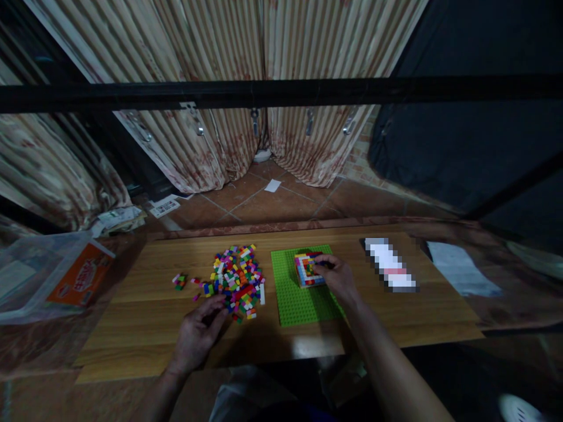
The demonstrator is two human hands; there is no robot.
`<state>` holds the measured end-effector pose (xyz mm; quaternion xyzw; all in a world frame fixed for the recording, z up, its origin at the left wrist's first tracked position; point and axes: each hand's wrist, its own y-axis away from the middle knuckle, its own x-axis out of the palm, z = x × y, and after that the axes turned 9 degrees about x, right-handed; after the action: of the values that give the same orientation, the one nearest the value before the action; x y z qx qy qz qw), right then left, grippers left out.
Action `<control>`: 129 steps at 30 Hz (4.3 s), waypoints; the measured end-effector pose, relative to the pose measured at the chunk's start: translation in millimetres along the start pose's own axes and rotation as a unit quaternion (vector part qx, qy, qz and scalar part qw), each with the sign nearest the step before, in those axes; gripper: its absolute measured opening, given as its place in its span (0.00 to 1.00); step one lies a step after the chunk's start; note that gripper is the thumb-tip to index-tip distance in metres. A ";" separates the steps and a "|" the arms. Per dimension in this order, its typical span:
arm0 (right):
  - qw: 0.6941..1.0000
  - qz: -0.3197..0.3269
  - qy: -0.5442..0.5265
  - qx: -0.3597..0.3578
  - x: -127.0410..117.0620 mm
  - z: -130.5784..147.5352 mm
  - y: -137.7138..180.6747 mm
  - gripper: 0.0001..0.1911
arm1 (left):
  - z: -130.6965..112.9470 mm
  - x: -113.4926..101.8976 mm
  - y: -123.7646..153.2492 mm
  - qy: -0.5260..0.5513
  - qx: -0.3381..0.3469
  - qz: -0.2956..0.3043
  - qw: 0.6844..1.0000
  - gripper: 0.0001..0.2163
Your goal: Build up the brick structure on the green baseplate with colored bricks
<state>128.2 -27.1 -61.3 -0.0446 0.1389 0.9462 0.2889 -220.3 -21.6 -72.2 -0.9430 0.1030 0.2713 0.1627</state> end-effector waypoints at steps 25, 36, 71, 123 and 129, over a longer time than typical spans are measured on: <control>0.994 -0.083 0.064 -0.010 -113.8 -17.9 53.4 0.17 | -30.3 4.7 7.8 -0.018 0.034 0.001 0.999 0.12; 0.978 -0.113 0.171 0.028 -124.3 -51.7 94.1 0.22 | -59.4 40.6 10.7 -0.176 0.161 0.063 0.969 0.07; 0.941 0.137 0.192 -0.244 36.3 -39.6 140.8 0.16 | -55.6 81.7 28.8 -0.092 0.284 0.063 0.952 0.12; 0.972 -0.072 0.074 -0.210 -20.5 -1.2 85.3 0.13 | -68.2 75.6 12.3 -0.075 0.253 0.095 0.960 0.08; 0.968 -0.060 0.112 -0.218 -21.1 9.8 49.5 0.13 | -68.1 76.5 12.1 -0.076 0.252 0.095 0.960 0.07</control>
<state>117.9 -74.8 -36.7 -0.2208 -0.0421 0.9235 0.3107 -127.6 -65.6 -62.5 -0.8340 0.2443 0.3216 0.3760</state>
